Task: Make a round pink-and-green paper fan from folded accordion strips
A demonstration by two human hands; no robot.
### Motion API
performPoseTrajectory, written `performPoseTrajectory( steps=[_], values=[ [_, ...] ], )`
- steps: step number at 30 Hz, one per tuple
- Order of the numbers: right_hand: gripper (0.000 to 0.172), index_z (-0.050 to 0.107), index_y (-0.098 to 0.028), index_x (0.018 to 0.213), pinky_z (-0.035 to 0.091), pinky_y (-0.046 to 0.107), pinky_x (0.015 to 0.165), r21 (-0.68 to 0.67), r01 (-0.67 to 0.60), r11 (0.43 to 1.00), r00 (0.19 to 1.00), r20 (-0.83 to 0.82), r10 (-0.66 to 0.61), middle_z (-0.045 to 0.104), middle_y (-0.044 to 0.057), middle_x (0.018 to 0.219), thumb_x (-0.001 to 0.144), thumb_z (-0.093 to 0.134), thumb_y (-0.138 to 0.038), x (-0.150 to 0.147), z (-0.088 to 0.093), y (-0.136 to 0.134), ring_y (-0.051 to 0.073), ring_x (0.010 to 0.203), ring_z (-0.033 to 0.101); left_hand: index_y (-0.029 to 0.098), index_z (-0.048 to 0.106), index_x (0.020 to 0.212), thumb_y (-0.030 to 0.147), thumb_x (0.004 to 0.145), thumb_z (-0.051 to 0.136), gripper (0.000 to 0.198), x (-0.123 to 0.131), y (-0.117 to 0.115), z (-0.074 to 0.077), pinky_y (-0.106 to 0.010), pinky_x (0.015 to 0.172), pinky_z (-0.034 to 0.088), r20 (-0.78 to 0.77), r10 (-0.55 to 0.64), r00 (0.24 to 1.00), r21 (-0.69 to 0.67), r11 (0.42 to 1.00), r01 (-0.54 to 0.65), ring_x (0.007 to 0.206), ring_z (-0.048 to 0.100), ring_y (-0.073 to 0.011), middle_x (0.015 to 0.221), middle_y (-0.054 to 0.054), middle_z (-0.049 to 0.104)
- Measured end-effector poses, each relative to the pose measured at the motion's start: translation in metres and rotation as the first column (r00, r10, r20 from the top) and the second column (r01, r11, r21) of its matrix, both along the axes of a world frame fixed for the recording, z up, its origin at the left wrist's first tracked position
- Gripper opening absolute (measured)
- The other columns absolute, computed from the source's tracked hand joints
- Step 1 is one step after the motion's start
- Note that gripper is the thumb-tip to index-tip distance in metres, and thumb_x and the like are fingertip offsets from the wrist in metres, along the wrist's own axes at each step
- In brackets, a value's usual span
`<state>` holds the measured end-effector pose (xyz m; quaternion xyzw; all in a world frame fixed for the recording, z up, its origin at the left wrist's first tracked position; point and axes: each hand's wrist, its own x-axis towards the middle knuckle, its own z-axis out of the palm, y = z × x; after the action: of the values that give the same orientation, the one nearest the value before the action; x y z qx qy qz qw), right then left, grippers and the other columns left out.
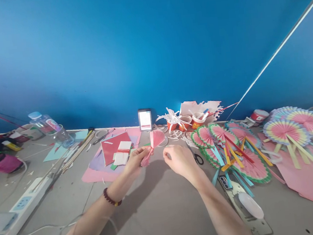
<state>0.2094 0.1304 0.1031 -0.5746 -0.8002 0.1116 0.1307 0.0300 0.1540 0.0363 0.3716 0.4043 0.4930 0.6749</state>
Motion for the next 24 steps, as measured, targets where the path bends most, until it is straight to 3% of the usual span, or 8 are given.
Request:
performPoseTrajectory(
  steps=[6,11,16,24],
  values=[
    [0.014,0.066,-0.022,0.072,0.029,0.023,0.052,-0.1,-0.028,0.995,0.993,-0.116,0.016,0.059,-0.002,0.061,0.076,0.053,-0.024,0.005,-0.006,0.013,0.012,0.056,0.05,0.013,0.065,0.07,0.039,0.064,0.075,0.029,0.003,-0.003,0.002,-0.019,0.044,0.038,0.102,-0.082,0.991,-0.035,0.996,0.085,0.049,0.047,-0.0062,0.063,-0.001,0.059],
    [0.017,0.069,-0.019,0.075,0.036,0.023,0.056,-0.208,-0.119,0.971,0.935,-0.352,0.039,0.057,-0.002,0.059,0.074,0.059,-0.032,0.017,-0.023,0.034,0.013,0.057,0.049,0.013,0.064,0.067,0.038,0.064,0.075,0.028,0.005,-0.006,0.006,-0.018,0.043,0.038,0.146,-0.148,0.978,-0.013,0.988,0.152,0.046,0.047,-0.0062,0.061,-0.001,0.058],
    [0.024,0.068,-0.018,0.08,0.041,0.025,0.064,-0.353,-0.183,0.918,0.857,-0.515,-0.027,0.064,0.001,0.074,0.073,0.061,-0.04,0.032,-0.031,0.045,0.016,0.069,0.055,0.014,0.066,0.069,0.038,0.06,0.078,0.029,0.004,-0.006,0.011,-0.018,0.041,0.035,0.108,-0.075,0.991,-0.042,0.996,0.08,0.046,0.048,-0.0068,0.059,-0.001,0.061],
    [0.025,0.067,-0.018,0.08,0.043,0.027,0.07,-0.396,-0.236,0.887,0.831,-0.555,-0.026,0.064,0.001,0.074,0.071,0.063,-0.041,0.036,-0.03,0.048,0.016,0.072,0.056,0.015,0.068,0.078,0.031,0.059,0.081,0.028,0.004,-0.006,0.012,-0.018,0.054,0.042,0.129,-0.016,0.992,-0.002,1.0,0.016,0.06,0.06,-0.01,0.067,-0.002,0.067]
  ],
)
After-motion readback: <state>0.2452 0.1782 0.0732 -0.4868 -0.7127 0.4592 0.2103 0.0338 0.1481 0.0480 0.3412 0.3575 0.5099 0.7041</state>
